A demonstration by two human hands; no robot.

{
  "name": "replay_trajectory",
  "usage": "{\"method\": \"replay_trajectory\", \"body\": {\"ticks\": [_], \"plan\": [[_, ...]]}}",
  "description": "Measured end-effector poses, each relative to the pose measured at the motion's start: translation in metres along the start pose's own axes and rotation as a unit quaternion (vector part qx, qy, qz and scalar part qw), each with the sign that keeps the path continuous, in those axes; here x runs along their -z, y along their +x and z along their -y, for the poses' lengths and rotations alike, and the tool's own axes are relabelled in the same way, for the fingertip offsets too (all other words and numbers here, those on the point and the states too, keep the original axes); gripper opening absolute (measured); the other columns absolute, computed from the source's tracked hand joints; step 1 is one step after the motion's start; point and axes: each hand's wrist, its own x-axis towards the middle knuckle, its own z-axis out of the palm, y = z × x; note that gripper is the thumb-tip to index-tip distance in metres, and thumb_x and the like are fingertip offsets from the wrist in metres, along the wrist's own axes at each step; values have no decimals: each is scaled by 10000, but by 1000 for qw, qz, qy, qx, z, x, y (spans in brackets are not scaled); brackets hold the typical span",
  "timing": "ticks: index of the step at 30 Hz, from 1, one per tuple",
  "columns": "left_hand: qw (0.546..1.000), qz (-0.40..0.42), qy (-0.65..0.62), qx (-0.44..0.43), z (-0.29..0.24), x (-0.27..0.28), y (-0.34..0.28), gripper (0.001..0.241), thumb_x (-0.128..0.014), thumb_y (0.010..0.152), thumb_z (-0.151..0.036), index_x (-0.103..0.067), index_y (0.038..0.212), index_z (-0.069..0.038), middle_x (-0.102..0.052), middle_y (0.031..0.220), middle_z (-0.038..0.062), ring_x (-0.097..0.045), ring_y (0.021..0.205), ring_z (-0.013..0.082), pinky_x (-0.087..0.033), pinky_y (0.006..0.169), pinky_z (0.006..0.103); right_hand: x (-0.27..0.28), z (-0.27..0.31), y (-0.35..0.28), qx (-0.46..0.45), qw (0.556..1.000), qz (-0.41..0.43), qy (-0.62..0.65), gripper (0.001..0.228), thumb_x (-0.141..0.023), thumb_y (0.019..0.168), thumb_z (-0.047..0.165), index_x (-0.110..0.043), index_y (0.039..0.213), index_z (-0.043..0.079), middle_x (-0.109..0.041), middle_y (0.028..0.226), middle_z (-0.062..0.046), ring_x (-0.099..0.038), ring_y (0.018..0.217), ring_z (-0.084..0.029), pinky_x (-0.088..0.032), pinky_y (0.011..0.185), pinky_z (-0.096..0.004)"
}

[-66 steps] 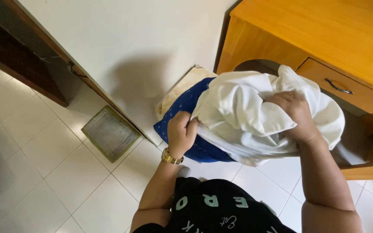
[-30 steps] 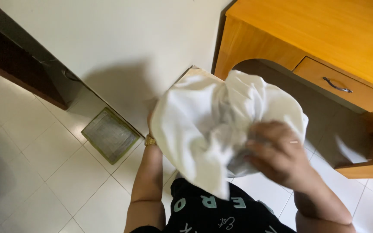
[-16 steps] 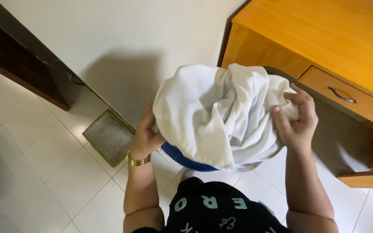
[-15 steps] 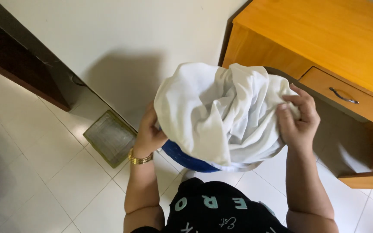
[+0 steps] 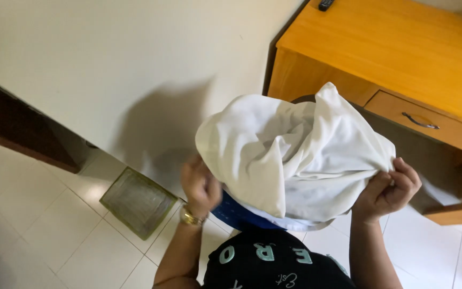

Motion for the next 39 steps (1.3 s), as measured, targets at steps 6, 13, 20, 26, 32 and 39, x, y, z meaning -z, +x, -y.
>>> {"method": "replay_trajectory", "body": {"ticks": [6, 13, 20, 26, 32, 39], "plan": [[982, 153, -13, -114, -20, -12, -7, 302, -718, 890, -216, -713, 1114, -13, -643, 1253, 170, -604, 1195, 390, -457, 1049, 544, -6, 17, 0, 49, 987, 25, -153, 90, -605, 1144, 41, -535, 1160, -13, -562, 1282, -164, -545, 1144, -263, -495, 1009, -364], [913, 330, -235, -42, -43, 29, 32, 261, -702, 884, -63, -706, 1144, -33, -715, 1146, 159, -648, 1129, 368, -508, 1004, 484, -3, 20, 15, 26, 990, 52, -132, 105, -625, 1103, -106, -576, 1143, -23, -582, 1250, -187, -572, 1083, -246, -535, 878, -323], [893, 403, -199, 26, -36, 31, 39, 284, -742, 794, -115, -685, 1061, -37, -714, 984, 126, -667, 967, 364, -513, 839, 479, -5, 31, 53, 9, 980, 199, -20, 146, -599, 1002, -39, -579, 1146, -19, -635, 1151, -142, -601, 945, -209, -501, 834, -297], [867, 433, -236, 76, -25, 32, 26, 191, -706, 830, -101, -693, 1012, -43, -723, 951, 122, -690, 915, 346, -535, 809, 433, -25, -22, 97, -290, 913, 210, 195, 319, -439, 1180, 205, -622, 1241, -50, -704, 1131, -110, -638, 983, -126, -522, 897, -261], [879, 426, -208, 55, -30, 30, 25, 153, -696, 859, -94, -721, 997, -32, -718, 921, 129, -688, 863, 344, -527, 801, 427, -18, -26, 103, -371, 868, 302, 130, 373, -539, 1120, 272, -669, 1211, -66, -699, 1033, -125, -640, 926, -170, -524, 819, -301], [920, 346, -184, -3, -39, 36, 30, 120, -701, 875, -126, -721, 971, -57, -697, 1024, 140, -631, 1067, 384, -447, 1001, 524, 81, 8, 59, -175, 924, 158, 300, 226, -657, 1062, 247, -637, 1039, 23, -709, 944, -130, -651, 767, -137, -523, 701, -257]]}}
